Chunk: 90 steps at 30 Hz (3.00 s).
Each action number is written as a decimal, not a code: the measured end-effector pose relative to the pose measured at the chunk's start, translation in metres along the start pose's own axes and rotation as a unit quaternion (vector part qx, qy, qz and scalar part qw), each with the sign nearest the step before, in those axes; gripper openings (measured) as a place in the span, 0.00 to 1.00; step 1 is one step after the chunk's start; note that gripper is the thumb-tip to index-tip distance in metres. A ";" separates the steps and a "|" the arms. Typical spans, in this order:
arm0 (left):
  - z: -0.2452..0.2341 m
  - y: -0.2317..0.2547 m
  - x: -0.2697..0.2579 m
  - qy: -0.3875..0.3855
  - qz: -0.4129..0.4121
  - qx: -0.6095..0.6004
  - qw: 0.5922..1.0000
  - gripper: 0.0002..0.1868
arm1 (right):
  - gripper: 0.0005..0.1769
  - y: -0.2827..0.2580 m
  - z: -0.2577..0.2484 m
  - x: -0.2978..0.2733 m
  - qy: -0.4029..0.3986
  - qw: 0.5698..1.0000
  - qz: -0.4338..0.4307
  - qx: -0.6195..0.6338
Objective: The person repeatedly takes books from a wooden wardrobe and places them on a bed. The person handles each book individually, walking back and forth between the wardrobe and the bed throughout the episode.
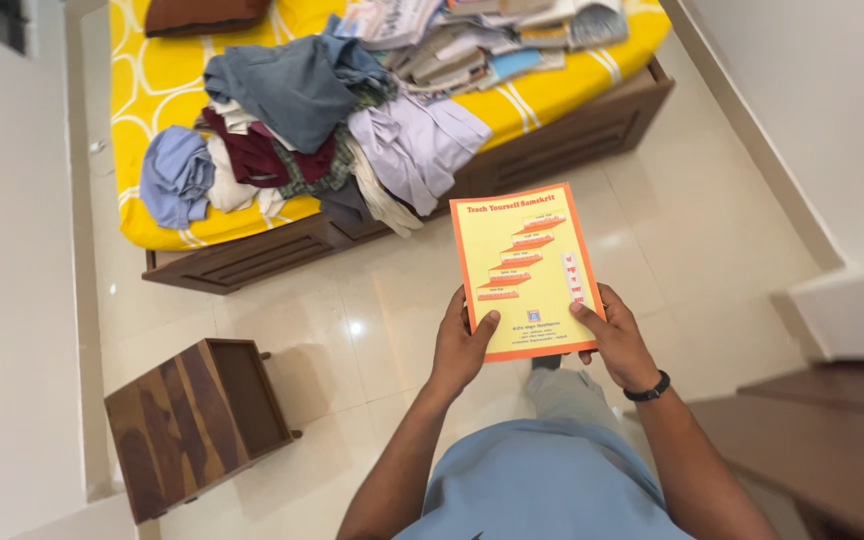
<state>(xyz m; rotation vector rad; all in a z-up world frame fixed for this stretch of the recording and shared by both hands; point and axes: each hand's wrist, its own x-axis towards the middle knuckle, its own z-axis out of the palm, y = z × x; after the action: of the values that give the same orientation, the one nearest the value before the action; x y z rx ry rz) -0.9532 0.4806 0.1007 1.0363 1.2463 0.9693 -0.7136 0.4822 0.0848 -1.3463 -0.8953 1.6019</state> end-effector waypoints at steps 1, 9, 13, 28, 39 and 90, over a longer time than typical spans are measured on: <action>0.004 0.008 0.014 0.004 -0.004 0.000 1.000 0.30 | 0.20 -0.009 -0.003 0.015 -0.012 1.000 -0.005 0.015; 0.042 0.061 0.100 0.004 -0.128 -0.088 0.988 0.32 | 0.18 -0.073 -0.033 0.122 -0.023 0.998 -0.050 -0.016; 0.042 0.063 0.145 0.047 -0.075 -0.105 0.991 0.31 | 0.22 -0.098 -0.033 0.166 -0.031 0.999 0.002 -0.045; -0.042 0.097 0.339 0.067 -0.046 -0.101 0.992 0.33 | 0.32 -0.155 0.017 0.361 -0.056 0.995 -0.042 -0.065; -0.074 0.052 0.507 0.029 -0.158 -0.066 0.985 0.19 | 0.18 -0.142 0.004 0.534 -0.047 0.987 0.062 -0.137; -0.146 0.053 0.635 -0.127 -0.068 -0.041 0.989 0.18 | 0.13 -0.218 0.054 0.565 0.021 0.996 -0.073 -0.048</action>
<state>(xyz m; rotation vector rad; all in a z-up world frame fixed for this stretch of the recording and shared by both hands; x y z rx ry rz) -1.0471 1.1171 -0.0161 0.9641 1.0431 0.7505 -0.7740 1.0868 0.0733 -1.3426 -1.0329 1.4295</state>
